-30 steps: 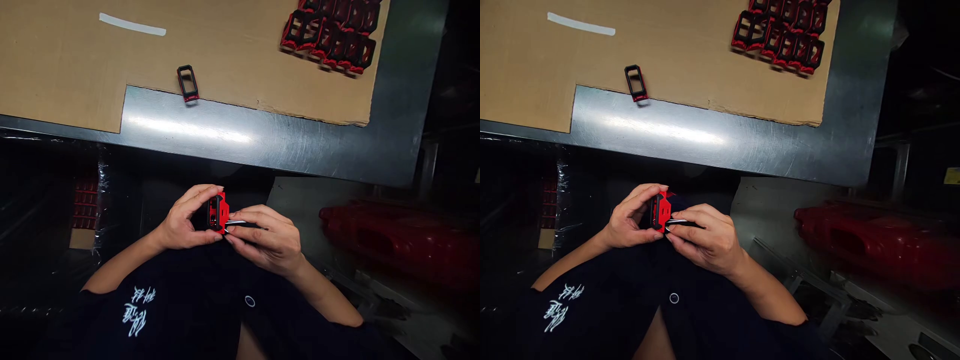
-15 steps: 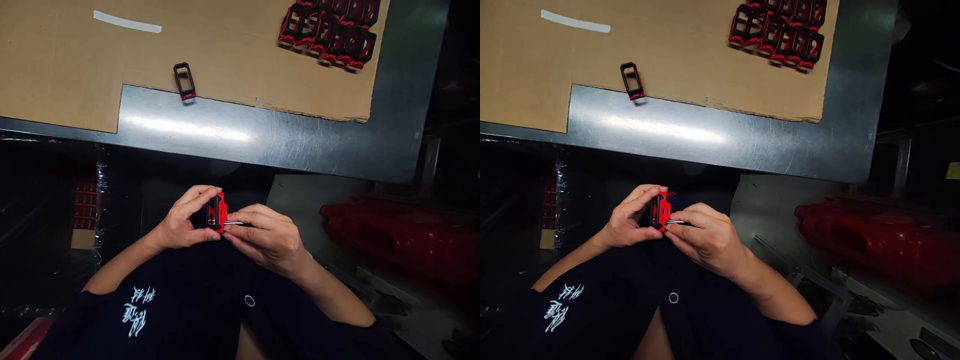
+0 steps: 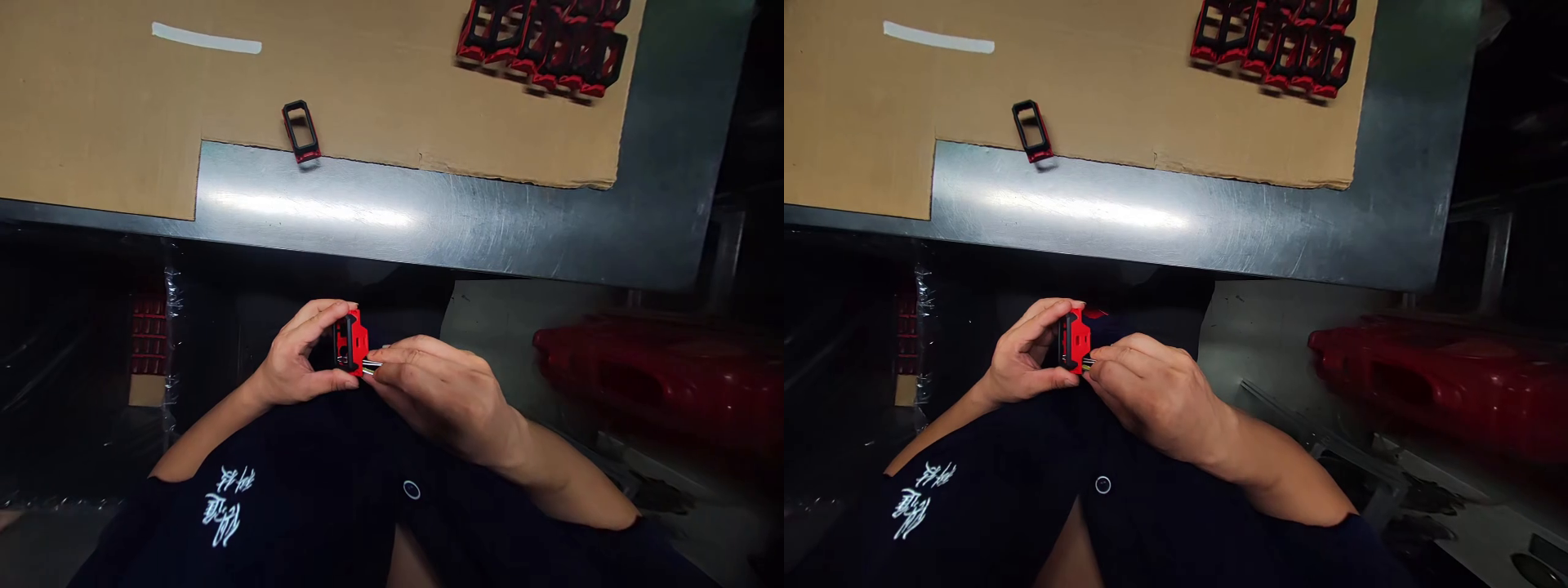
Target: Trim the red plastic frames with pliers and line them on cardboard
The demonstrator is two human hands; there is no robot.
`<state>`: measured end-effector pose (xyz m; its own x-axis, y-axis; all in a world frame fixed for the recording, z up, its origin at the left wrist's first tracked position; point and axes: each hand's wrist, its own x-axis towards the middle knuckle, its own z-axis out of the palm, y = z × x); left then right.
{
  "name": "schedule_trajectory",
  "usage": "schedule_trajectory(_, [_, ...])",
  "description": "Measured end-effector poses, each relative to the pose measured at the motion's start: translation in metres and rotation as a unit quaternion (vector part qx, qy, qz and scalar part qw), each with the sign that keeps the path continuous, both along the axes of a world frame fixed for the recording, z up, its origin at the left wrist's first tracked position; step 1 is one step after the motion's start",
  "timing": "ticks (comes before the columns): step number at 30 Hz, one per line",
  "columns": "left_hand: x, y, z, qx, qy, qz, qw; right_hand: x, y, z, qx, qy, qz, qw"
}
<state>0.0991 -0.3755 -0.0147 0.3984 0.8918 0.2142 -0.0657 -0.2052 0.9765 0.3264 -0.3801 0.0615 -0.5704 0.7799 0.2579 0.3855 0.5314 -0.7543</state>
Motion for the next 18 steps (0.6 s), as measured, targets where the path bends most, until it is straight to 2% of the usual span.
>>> schedule_trajectory(3, [0.002,-0.002,-0.002,-0.045,-0.059,0.034,0.997,0.002,0.005,-0.007,-0.025,0.011,-0.065,0.998])
schedule_trajectory(5, [0.002,-0.002,-0.002,-0.095,-0.111,0.049,0.988,0.011,0.018,-0.022,-0.062,0.029,-0.176,0.982])
schedule_trajectory(7, [0.001,-0.001,-0.001,-0.133,-0.151,0.058,0.978,0.025,0.04,-0.045,-0.074,0.038,-0.313,0.946])
schedule_trajectory(9, [0.0,-0.002,0.001,-0.144,-0.176,0.066,0.972,0.041,0.068,-0.07,-0.029,0.01,-0.417,0.908])
schedule_trajectory(10, [0.0,-0.003,0.001,-0.141,-0.182,0.07,0.971,0.049,0.082,-0.082,0.009,-0.02,-0.445,0.895])
schedule_trajectory(12, [-0.002,-0.007,0.002,-0.129,-0.176,0.072,0.973,0.061,0.104,-0.1,0.069,-0.079,-0.471,0.876])
schedule_trajectory(15, [-0.004,-0.005,0.002,-0.091,-0.14,0.073,0.983,0.066,0.12,-0.112,0.114,-0.11,-0.482,0.862])
schedule_trajectory(17, [-0.005,0.014,0.002,-0.041,-0.094,0.072,0.992,0.063,0.121,-0.115,0.129,-0.1,-0.489,0.857])
schedule_trajectory(18, [-0.005,0.031,0.002,-0.002,-0.05,0.076,0.996,0.06,0.121,-0.116,0.132,-0.095,-0.494,0.854])
